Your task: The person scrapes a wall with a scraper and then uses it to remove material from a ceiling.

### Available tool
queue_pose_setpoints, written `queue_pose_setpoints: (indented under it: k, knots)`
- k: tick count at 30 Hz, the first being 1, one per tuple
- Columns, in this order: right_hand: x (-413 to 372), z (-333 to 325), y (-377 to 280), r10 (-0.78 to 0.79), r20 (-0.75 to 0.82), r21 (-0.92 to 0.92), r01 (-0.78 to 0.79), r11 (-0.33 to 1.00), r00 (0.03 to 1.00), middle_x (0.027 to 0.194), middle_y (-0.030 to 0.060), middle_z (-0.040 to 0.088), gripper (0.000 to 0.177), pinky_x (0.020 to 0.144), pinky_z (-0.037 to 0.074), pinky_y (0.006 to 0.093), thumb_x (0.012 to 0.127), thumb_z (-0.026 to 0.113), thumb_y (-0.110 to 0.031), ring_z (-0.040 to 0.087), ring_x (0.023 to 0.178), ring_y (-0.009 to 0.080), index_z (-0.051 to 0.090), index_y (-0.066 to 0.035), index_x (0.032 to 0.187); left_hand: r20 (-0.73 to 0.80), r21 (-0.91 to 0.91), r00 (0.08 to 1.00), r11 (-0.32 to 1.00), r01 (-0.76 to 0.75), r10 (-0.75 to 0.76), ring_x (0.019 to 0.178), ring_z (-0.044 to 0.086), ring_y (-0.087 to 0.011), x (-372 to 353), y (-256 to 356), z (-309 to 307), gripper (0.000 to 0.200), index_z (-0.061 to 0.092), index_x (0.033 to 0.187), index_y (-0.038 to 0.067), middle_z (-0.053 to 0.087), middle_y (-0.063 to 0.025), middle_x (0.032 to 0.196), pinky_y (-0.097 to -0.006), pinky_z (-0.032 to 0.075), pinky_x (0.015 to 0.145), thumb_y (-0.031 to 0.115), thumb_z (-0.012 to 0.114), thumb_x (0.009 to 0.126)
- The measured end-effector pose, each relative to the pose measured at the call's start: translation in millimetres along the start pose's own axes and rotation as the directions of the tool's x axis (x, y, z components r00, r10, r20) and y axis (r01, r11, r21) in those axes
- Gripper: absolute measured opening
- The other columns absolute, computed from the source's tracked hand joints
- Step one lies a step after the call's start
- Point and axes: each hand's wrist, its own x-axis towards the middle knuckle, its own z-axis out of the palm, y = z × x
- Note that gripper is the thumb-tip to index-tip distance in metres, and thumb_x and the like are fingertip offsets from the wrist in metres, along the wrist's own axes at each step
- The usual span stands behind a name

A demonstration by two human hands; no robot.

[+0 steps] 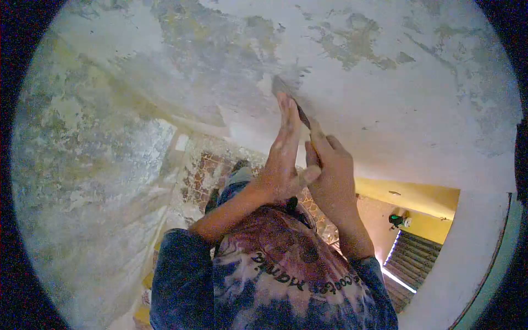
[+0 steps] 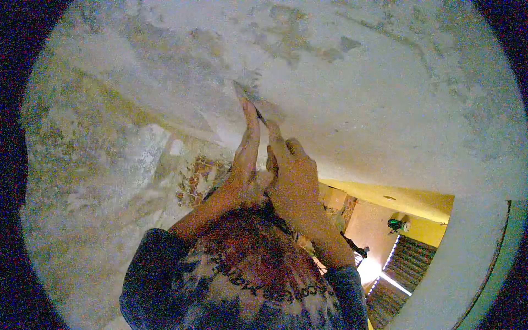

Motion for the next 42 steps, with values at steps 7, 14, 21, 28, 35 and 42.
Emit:
queue_pose_setpoints:
  k: [7, 14, 21, 28, 35, 42]
  knots:
    - [-10.2, -0.9, 8.9, -0.007, -0.022, -0.029, 0.007, 1.000, 1.000, 0.073, 0.0175, 0.053, 0.042, 0.056, 0.042, 0.0379, 0.083, 0.055, -0.003, 0.053, 0.061, 0.0303, 0.048, -0.003, 0.125, 0.056, -0.104, 0.998, 0.995, 0.003, 0.003, 0.135, -0.004, -0.0460, -6.1, 0.0, 3.8, 0.109, -0.004, 0.138, -0.012, -0.008, -0.0377, 0.141, -0.0471, 0.005, 0.110, 0.069, 0.041, 0.080]
    - [-14.6, 10.7, 18.4, -0.011, -0.046, 0.065, 0.014, 0.998, 0.999, 0.073, 0.0173, 0.053, 0.043, 0.055, 0.041, 0.0356, 0.083, 0.054, -0.002, 0.052, 0.060, 0.0271, 0.047, -0.002, 0.125, 0.034, -0.080, 0.999, 0.997, -0.002, 0.004, 0.135, -0.005, -0.0456, -6.9, 1.0, 7.0, 0.109, -0.004, 0.138, -0.011, -0.009, -0.0367, 0.142, -0.0477, 0.005, 0.110, 0.072, 0.037, 0.080]
    - [-10.6, 33.8, 34.0, -0.026, -0.120, 0.041, 0.031, 0.999, 0.992, 0.071, 0.0169, 0.052, 0.042, 0.057, 0.042, 0.0352, 0.084, 0.054, -0.002, 0.051, 0.059, 0.0267, 0.047, 0.000, 0.125, 0.044, 0.037, 0.998, 0.999, 0.033, -0.035, 0.135, -0.005, -0.0444, -9.3, -8.3, 10.6, 0.106, -0.005, 0.138, -0.010, -0.008, -0.0358, 0.142, -0.0469, 0.005, 0.110, 0.070, 0.036, 0.081]
    - [-11.0, 32.7, 38.6, 0.001, -0.142, 0.080, 0.010, 0.997, 0.990, 0.071, 0.0169, 0.053, 0.043, 0.057, 0.041, 0.0355, 0.084, 0.053, -0.004, 0.051, 0.060, 0.0274, 0.047, -0.003, 0.127, 0.005, -0.028, 1.000, 0.999, -0.022, 0.022, 0.135, -0.005, -0.0435, -7.9, -1.8, 7.4, 0.103, -0.005, 0.139, -0.009, -0.008, -0.0348, 0.143, -0.0464, 0.005, 0.110, 0.068, 0.035, 0.083]
    - [-15.0, 16.9, 29.4, 0.033, -0.024, 0.068, -0.031, 0.997, 0.999, 0.071, 0.0190, 0.052, 0.042, 0.059, 0.042, 0.0444, 0.086, 0.051, -0.007, 0.053, 0.064, 0.0359, 0.046, -0.007, 0.128, 0.065, -0.051, 0.997, 0.998, 0.043, -0.039, 0.136, -0.004, -0.0432, -13.2, -25.9, 13.6, 0.103, -0.005, 0.139, -0.009, -0.008, -0.0341, 0.143, -0.0459, 0.005, 0.110, 0.068, 0.034, 0.083]
    - [-11.3, 14.2, 22.2, 0.006, -0.022, 0.081, -0.004, 0.997, 1.000, 0.072, 0.0201, 0.054, 0.040, 0.060, 0.043, 0.0386, 0.085, 0.054, -0.007, 0.053, 0.063, 0.0324, 0.050, -0.004, 0.124, 0.038, -0.116, 0.990, 0.984, 0.139, -0.135, 0.136, -0.004, -0.0427, -14.5, -21.3, 13.7, 0.104, -0.004, 0.138, -0.010, -0.007, -0.0339, 0.144, -0.0450, 0.004, 0.110, 0.070, 0.030, 0.082]
